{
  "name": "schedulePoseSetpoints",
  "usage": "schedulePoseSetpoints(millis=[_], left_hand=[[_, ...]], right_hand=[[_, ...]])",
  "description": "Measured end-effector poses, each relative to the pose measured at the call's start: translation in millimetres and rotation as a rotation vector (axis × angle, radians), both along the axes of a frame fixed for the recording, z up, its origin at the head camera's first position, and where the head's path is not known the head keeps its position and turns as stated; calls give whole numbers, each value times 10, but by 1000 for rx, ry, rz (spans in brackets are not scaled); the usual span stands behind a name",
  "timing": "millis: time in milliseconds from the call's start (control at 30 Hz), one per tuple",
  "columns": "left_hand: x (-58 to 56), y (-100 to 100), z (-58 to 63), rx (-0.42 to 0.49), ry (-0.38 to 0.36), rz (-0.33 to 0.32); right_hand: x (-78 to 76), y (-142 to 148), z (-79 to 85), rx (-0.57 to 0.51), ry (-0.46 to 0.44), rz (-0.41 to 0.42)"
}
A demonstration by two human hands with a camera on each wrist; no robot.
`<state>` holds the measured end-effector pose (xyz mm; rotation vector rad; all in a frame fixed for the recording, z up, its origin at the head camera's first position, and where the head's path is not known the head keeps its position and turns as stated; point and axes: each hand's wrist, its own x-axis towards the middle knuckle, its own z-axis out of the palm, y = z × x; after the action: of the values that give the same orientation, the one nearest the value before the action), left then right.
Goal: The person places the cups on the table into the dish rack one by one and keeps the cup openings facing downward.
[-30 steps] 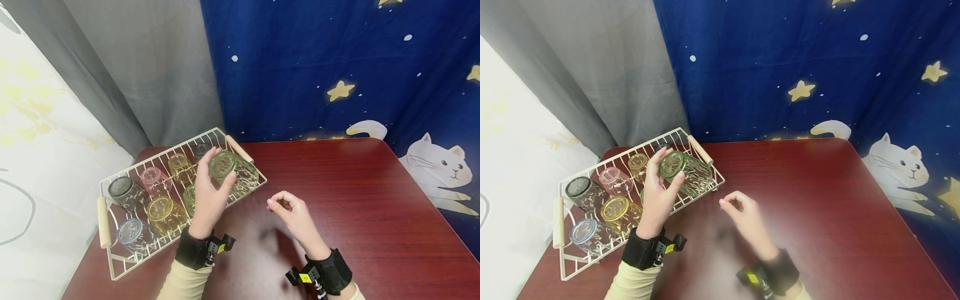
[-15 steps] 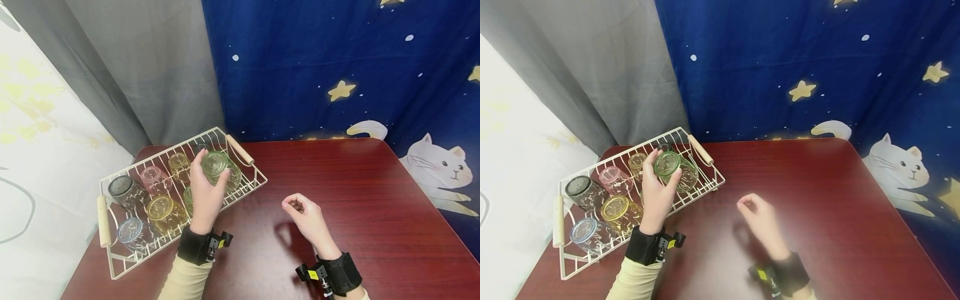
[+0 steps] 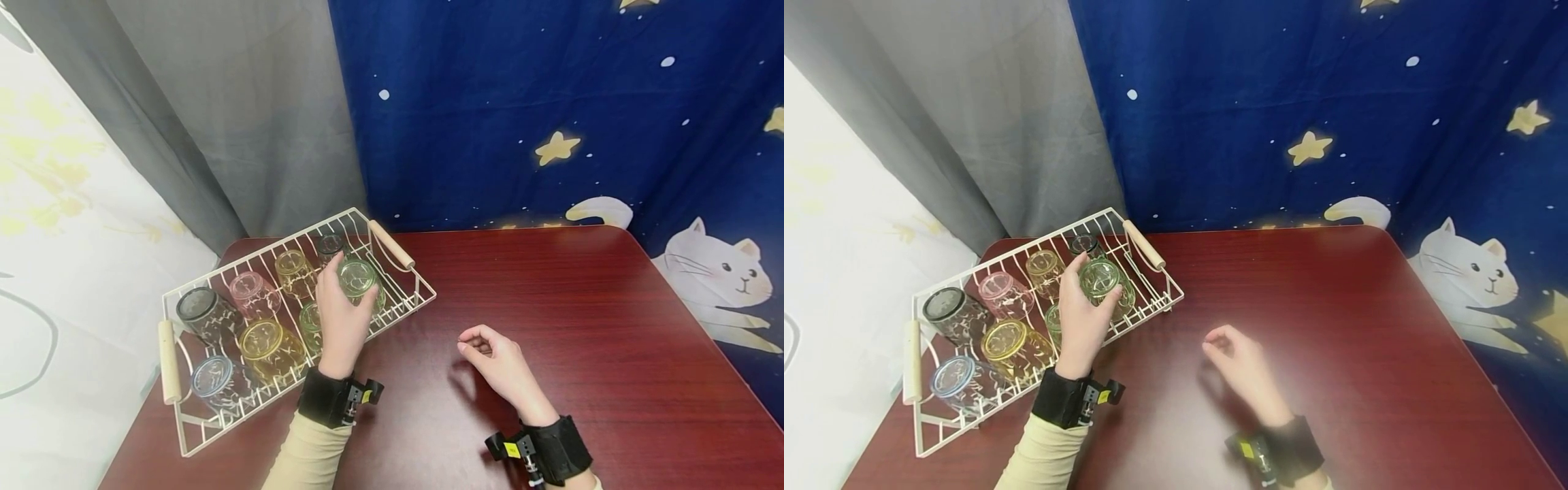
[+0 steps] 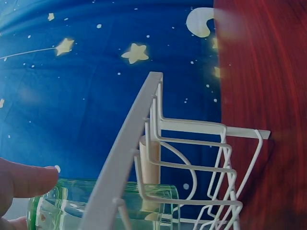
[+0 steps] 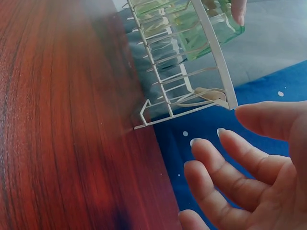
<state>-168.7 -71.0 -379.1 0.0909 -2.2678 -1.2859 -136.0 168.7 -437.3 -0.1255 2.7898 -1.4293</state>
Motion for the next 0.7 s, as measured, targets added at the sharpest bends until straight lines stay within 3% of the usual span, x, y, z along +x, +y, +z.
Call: schedulePoseSetpoints(millis=[700], left_hand=[[-87, 37, -142, -64, -108, -45]], right_hand=[[10, 18, -10, 10, -18, 0]])
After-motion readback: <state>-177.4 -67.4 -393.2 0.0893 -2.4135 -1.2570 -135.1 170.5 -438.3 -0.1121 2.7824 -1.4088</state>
